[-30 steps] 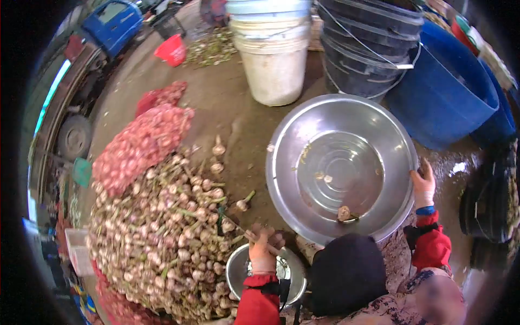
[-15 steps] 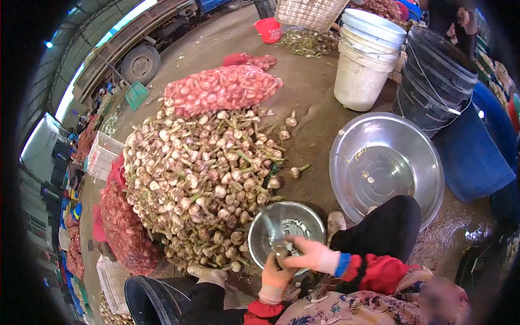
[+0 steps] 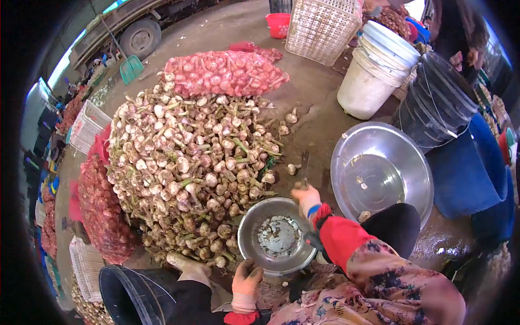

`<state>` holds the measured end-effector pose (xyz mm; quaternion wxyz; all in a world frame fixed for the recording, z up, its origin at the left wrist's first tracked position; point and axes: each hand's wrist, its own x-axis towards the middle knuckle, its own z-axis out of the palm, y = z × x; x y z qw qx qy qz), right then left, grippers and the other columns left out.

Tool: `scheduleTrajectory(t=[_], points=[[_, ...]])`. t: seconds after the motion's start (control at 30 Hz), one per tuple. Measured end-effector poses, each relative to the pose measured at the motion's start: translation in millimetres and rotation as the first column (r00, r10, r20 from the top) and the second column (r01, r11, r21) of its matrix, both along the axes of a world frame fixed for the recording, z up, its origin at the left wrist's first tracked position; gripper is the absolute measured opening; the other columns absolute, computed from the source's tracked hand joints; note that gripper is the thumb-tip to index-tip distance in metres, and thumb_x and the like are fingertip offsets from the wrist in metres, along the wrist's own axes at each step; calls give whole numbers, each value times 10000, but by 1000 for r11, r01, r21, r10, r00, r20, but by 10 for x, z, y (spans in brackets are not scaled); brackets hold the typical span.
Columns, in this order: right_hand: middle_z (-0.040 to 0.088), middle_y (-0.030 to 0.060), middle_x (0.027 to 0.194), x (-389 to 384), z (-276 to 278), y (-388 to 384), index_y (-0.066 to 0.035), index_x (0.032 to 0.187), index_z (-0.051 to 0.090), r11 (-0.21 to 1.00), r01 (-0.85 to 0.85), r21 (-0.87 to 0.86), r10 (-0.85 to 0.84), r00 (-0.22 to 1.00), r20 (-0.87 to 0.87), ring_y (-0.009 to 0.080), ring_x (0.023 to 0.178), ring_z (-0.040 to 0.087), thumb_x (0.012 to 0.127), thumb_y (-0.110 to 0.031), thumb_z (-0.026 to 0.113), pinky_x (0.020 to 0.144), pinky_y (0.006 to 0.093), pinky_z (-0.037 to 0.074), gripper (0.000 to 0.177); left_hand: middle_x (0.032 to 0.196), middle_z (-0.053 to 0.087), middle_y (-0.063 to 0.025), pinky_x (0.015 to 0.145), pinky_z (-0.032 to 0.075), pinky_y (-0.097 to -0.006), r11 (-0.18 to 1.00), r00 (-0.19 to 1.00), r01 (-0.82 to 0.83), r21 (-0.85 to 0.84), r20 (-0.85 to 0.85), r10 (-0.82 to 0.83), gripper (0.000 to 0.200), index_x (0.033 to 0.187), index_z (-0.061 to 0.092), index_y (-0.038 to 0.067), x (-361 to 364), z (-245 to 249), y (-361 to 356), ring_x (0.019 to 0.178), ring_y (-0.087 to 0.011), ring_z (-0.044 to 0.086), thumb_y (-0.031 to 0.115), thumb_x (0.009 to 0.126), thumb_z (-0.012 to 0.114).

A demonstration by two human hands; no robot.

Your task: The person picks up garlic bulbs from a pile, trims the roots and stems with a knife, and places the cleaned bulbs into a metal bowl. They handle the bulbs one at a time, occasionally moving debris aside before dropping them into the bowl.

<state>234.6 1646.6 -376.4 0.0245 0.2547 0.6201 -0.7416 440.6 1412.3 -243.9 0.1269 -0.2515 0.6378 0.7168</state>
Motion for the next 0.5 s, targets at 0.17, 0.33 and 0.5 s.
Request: scheduleTrajectory(t=[0.17,0.33,0.5], points=[[671,49,957,-918,-752,187,-43,1141,609,907,-161,389,116,984,136,175,876,609,691,-177,705,793,288,469,479,1054,604,-107,801,466,-277,1000,992,11,-26,124,-7,425,1181,526,-66,-156,-218,20,907,-156,567,112,821,663],[428,187,1384,-1299,-795,100,-179,1284,526,505,-411,759,257,911,322,359,1186,498,695,-329,668,985,374,425,624,1069,591,-119,813,466,-307,986,954,90,139,273,-125,553,1246,479,-48,-136,-918,-53,923,-175,558,163,794,717],[385,170,1413,-1546,-967,52,-247,1269,535,512,-467,721,295,884,364,361,1193,485,750,-252,642,982,377,427,530,1204,560,-135,808,460,-327,973,947,-82,215,321,9,482,1281,486,-15,-410,-475,62,979,-184,540,180,863,625]])
